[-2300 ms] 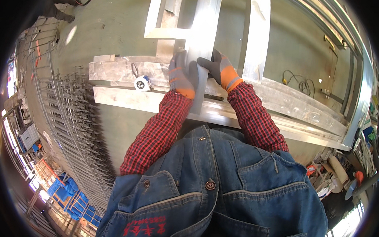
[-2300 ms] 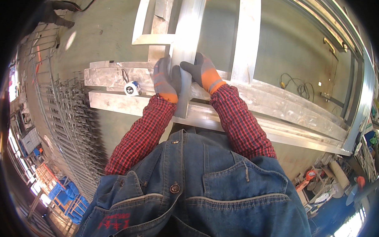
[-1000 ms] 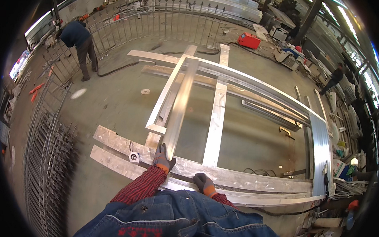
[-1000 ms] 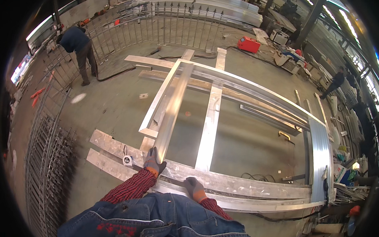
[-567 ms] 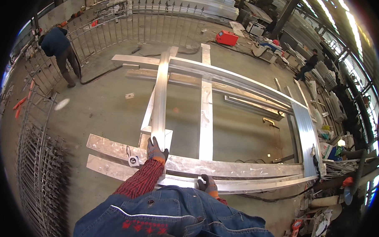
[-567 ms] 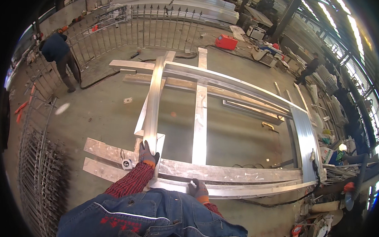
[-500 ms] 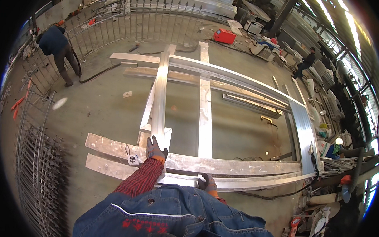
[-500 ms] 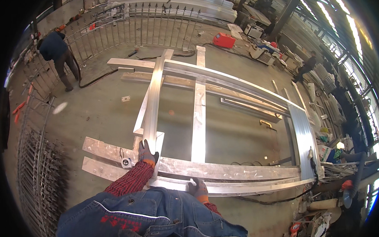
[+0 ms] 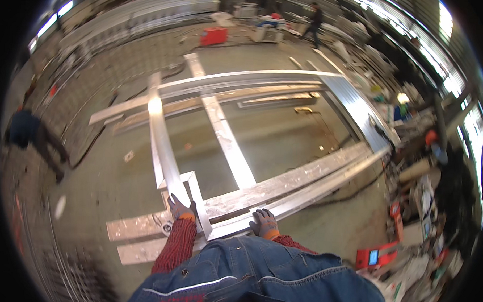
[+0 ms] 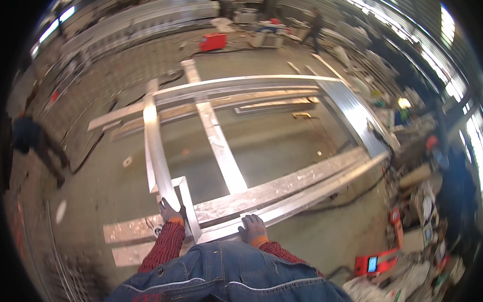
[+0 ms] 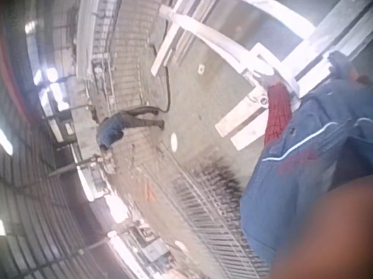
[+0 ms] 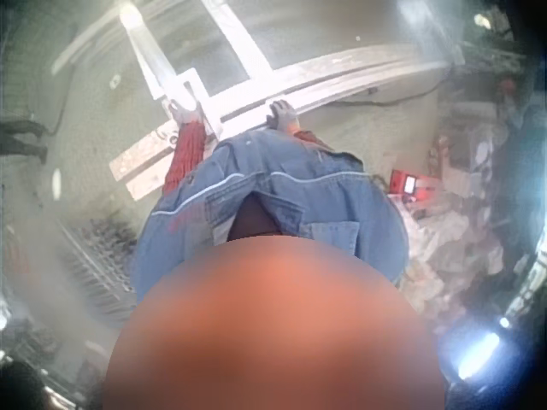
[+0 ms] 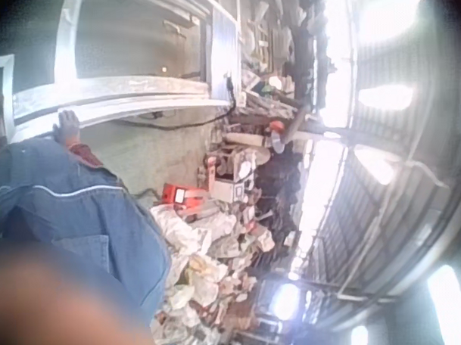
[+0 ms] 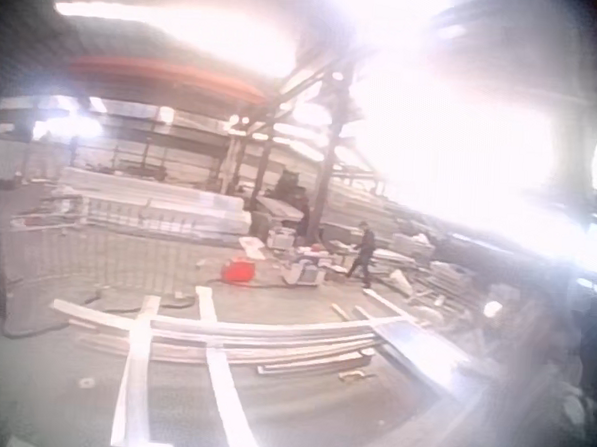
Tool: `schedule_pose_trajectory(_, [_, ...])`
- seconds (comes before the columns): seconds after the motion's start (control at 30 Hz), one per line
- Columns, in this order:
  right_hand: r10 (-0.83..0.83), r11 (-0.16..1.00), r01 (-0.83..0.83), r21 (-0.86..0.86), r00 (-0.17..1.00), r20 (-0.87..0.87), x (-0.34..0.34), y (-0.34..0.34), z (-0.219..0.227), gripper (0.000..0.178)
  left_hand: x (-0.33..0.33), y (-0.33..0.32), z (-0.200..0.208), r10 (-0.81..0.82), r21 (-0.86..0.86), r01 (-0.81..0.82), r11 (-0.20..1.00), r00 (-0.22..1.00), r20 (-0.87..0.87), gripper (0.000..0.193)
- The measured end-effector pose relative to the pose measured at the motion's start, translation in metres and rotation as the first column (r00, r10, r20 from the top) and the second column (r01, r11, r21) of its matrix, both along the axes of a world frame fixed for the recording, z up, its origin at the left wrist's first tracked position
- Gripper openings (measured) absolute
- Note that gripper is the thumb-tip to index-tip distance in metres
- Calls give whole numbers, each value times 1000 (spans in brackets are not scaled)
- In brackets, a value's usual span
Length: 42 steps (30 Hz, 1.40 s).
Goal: The person aligns and welds metal frame components using a handheld welding tool. They repeatedly position metal bars, apply welds, and adjust the frame pieces to assemble a larger structure.
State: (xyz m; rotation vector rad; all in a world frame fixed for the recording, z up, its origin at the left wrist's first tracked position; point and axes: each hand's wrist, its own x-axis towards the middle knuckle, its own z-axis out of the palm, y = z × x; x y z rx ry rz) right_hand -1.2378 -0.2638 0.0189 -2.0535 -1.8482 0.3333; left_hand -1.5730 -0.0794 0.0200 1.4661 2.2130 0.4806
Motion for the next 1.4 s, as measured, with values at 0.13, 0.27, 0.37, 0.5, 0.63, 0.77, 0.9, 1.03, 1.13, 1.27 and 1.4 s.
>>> schedule_pose_trajectory(0.13, [-30,999,30,-40,999,15,-5,-1,2,46,0,-1,3,-19,-12,19,1000,1000,-24,121])
schedule_pose_trajectory(0.27, [-41,998,42,-43,998,41,-8,-2,8,46,-2,1,5,-16,-77,15,997,1000,-2,128])
schedule_pose_trajectory(0.37, [-44,998,47,-52,997,65,-9,-3,10,47,-3,3,0,-18,-97,18,995,1000,-3,133])
schedule_pose_trajectory(0.5, [-42,996,49,-79,995,92,-9,-3,10,48,-2,4,-1,-32,-85,28,996,998,-47,132])
schedule_pose_trajectory(0.63, [-35,998,38,-55,998,50,-6,-4,6,47,3,4,42,-136,249,136,959,991,-19,101])
schedule_pose_trajectory(0.77, [-20,1000,20,-1,1000,8,0,-6,-6,49,11,8,156,-437,765,126,632,873,217,52])
schedule_pose_trajectory(0.9, [26,999,-27,19,998,53,4,-9,-18,52,-2,-27,301,-571,984,132,117,820,-42,27])
schedule_pose_trajectory(1.03, [70,986,-87,141,991,116,9,-12,-23,49,-20,-103,403,-839,983,-57,-172,532,-116,20])
schedule_pose_trajectory(1.13, [89,991,-100,89,989,118,12,-11,-23,52,-1,-138,424,-949,979,-173,-108,310,-50,19])
schedule_pose_trajectory(1.27, [100,994,-106,35,984,145,11,-10,-22,55,32,-140,408,-964,991,8,136,232,130,19])
schedule_pose_trajectory(1.4, [100,994,-103,21,986,135,11,-9,-22,53,41,-139,391,-955,973,54,225,210,209,20])
